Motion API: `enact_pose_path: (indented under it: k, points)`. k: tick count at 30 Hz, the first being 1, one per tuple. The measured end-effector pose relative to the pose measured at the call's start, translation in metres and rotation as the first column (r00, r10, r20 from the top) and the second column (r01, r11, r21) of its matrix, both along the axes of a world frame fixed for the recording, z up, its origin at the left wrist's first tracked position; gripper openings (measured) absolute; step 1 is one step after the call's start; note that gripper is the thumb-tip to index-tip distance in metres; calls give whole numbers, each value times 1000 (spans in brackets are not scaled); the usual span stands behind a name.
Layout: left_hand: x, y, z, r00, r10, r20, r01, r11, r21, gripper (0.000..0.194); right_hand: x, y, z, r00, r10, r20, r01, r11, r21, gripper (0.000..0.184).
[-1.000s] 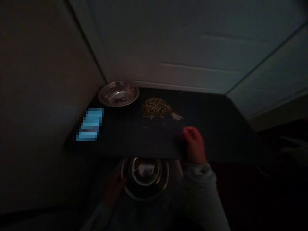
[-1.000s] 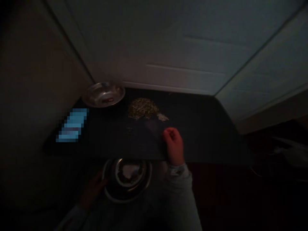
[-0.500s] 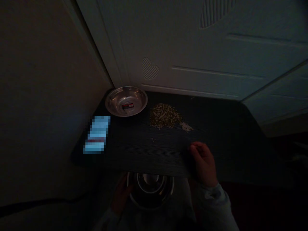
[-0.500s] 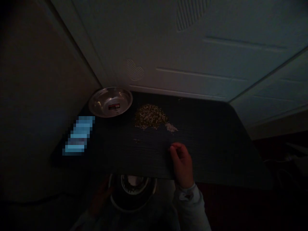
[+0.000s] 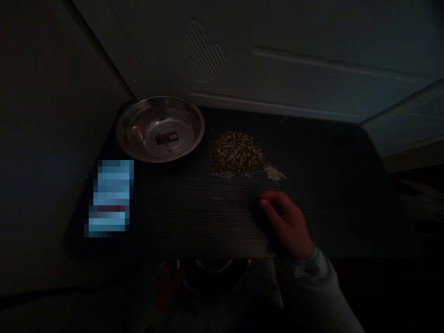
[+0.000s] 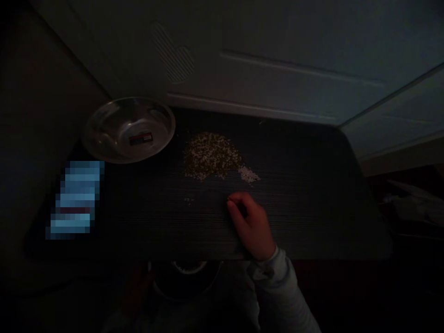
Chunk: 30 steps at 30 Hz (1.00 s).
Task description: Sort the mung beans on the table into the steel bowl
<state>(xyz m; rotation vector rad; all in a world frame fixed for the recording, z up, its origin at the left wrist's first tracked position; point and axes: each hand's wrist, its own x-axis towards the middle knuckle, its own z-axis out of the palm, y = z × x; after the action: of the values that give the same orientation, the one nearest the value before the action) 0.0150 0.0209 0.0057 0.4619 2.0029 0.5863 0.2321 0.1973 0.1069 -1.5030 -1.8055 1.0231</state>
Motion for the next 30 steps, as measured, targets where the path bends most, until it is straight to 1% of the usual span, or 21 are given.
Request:
enact_pose_path:
  k: [2, 6, 12, 15, 19, 21, 26, 30]
  points:
    - [0, 3, 3, 1000, -12, -13, 12, 1000, 16, 38, 1, -1, -3, 1000, -23, -5, 23, 1000, 5, 12]
    - [1, 7, 6, 1000, -14, -27, 14, 1000, 7, 35, 1, -1, -5, 999, -52, -11, 52, 998, 24, 13]
    - [3, 8, 10, 1000, 8, -12, -8, 999, 39, 31, 1, -2, -3, 1000, -5, 10, 5, 1000, 17, 12]
    - [4, 10, 12, 1000, -17, -1, 17, 998, 66, 29, 2, -2, -4, 1000, -25, -16, 25, 1000, 6, 13]
    - [4, 12, 13, 1000, -26, -13, 26, 999, 35, 33, 1, -2, -4, 999, -46, -26, 46, 999, 4, 13]
    - [4, 11, 12, 1000, -29, -13, 29, 999, 26, 33, 0, -2, -4, 999, -33, -13, 33, 999, 11, 12]
    - [4, 11, 12, 1000, -1, -11, 1, 999, 54, 30, -1, -3, -2, 1000, 28, 7, -28, 1000, 1, 12]
    - [4, 13, 12, 1000, 7, -11, -7, 1000, 25, 28, 0, -4, -3, 1000, 3, -11, -3, 1000, 2, 13]
